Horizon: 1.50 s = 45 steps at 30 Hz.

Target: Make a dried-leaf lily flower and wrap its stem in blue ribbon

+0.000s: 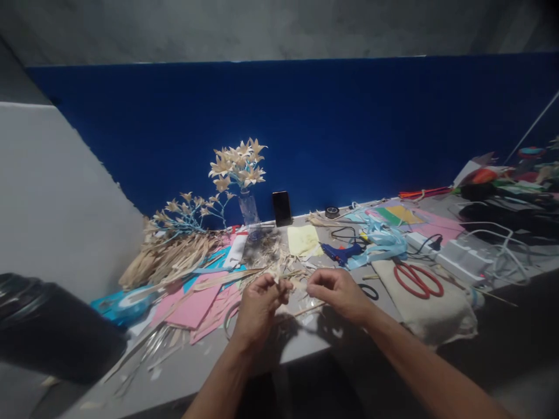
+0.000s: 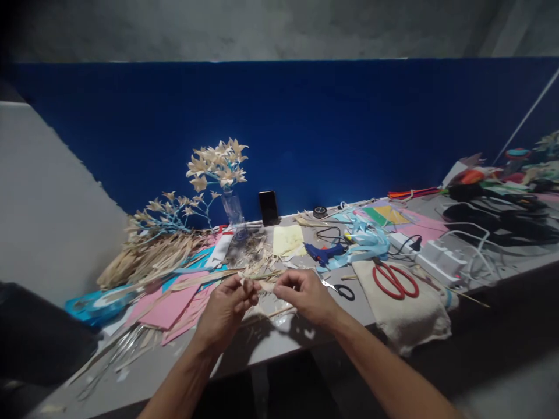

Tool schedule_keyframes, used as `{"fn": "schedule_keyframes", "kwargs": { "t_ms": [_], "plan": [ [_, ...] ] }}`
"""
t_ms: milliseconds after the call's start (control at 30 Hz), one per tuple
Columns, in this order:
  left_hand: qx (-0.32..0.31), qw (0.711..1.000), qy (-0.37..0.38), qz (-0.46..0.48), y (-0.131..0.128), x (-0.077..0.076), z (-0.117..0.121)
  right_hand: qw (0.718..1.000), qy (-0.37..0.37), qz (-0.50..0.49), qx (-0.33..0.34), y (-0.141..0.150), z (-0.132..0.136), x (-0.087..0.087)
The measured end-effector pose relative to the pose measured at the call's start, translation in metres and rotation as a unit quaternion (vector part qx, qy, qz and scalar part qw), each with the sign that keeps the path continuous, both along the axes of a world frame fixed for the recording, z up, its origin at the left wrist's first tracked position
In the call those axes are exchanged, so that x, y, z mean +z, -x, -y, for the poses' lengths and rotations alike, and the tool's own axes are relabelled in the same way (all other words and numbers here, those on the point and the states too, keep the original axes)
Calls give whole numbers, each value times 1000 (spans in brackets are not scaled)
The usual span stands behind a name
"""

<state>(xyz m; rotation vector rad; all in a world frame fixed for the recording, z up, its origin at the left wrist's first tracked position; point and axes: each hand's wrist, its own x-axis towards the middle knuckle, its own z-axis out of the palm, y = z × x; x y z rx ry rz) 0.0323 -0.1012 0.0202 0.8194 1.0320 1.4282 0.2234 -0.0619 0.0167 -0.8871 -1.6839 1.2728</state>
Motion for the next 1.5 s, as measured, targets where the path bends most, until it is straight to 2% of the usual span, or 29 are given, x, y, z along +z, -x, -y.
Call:
{"fn": "schedule_keyframes", "kwargs": {
  "t_ms": [133,267,367,433,533,600,700,767,867,967,1067,1267,1400,1500],
  "plan": [
    [91,991,34,88,-21,-6,5,991,-9,-77,-105,15,7,-17],
    [106,986,6,128,-47,-15,7,975,9,-117,-186,35,17,-34],
    [105,985,-1,137,-59,-21,4,962,8,-109,-249,46,22,-38],
    [94,986,7,137,-61,-24,1,960,0,-88,-267,47,24,-38],
    [66,988,28,138,-58,-22,-3,966,-14,-58,-251,40,23,-35],
    [33,992,36,115,-52,-15,-7,977,-2,-72,-200,32,17,-31],
    [1,999,31,36,-41,-3,-14,984,64,-140,-86,22,0,-24],
    [5,999,32,-14,-35,2,-20,977,110,-173,-53,20,-12,-20],
    [6,997,67,-31,-34,-3,-28,970,137,-192,-64,23,-25,-19],
    [18,993,106,41,-38,-15,-37,969,122,-190,-99,25,-33,-23],
    [16,988,105,112,-45,-21,-48,966,106,-194,-133,24,-41,-28],
    [45,983,98,147,-59,-14,-65,964,79,-197,-158,18,-55,-21],
    [60,987,72,134,-66,-16,-73,962,79,-211,-156,23,-58,-15],
    [42,989,74,120,-65,-17,-78,963,79,-208,-149,23,-59,-11]
  ]
}}
